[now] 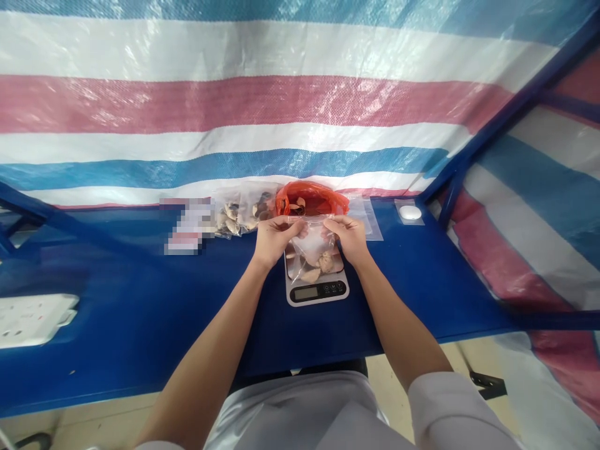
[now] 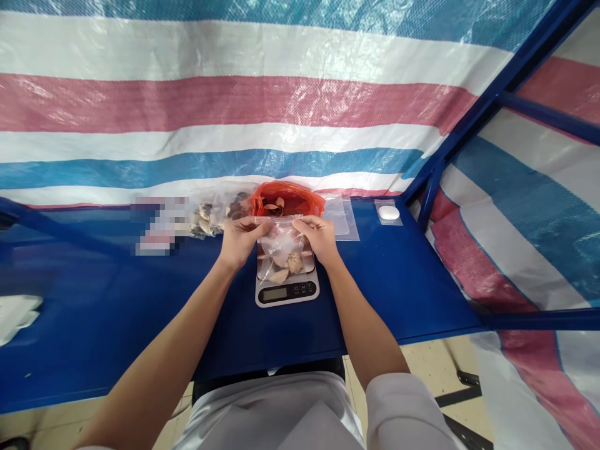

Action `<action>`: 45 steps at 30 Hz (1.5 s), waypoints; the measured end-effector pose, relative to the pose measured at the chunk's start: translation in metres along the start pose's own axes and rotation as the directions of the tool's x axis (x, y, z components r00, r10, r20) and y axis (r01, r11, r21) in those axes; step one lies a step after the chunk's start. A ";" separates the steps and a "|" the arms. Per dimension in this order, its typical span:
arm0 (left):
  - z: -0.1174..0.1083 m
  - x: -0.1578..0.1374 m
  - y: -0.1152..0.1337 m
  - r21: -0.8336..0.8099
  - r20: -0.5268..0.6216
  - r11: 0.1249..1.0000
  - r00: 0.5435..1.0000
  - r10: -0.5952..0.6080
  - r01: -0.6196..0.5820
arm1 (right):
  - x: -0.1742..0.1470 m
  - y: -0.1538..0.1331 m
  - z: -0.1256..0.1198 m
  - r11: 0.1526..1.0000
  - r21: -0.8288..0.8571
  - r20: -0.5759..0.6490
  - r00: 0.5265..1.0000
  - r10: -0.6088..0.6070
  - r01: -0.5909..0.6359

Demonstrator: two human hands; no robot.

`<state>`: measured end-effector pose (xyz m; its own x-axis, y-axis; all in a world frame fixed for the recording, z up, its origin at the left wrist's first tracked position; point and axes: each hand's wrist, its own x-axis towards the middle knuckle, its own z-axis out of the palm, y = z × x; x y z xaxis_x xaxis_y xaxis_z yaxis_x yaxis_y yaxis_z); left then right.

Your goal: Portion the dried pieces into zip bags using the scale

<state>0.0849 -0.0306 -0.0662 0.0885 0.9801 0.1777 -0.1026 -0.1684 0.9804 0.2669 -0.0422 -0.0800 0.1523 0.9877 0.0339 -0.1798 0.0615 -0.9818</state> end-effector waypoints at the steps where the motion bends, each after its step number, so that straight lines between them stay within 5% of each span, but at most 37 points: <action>1: 0.001 0.001 0.000 0.004 -0.002 1.000 1.000 0.010 -0.010 | 0.000 -0.001 0.000 1.000 -0.004 -0.002 1.000 -0.004 0.004; 9: 0.003 -0.003 -0.007 0.075 -0.068 0.995 0.996 0.065 -0.060 | -0.004 -0.001 -0.004 0.993 -0.120 0.048 0.999 -0.010 0.016; 18: 0.002 -0.006 -0.008 0.084 0.040 0.994 0.997 0.072 -0.076 | -0.007 0.002 -0.002 0.983 -0.126 0.031 0.991 -0.129 0.131; 28: -0.004 -0.005 -0.011 0.086 0.017 0.992 0.996 0.089 -0.090 | -0.010 -0.001 -0.003 0.983 -0.165 0.098 0.993 -0.063 0.078; 40: 0.003 -0.011 -0.001 0.098 0.039 0.994 0.998 0.048 -0.051 | -0.010 0.003 -0.003 0.966 -0.199 0.153 0.979 -0.133 0.163; 45: 0.003 -0.011 -0.001 0.052 0.063 0.998 0.998 0.016 -0.019 | -0.010 0.004 -0.008 0.978 -0.197 0.190 0.981 -0.037 0.075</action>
<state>0.0867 -0.0415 -0.0687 0.1489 0.9688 0.1979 -0.0523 -0.1922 0.9800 0.2720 -0.0527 -0.0856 -0.0285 0.9941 0.1049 0.0271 0.1057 -0.9940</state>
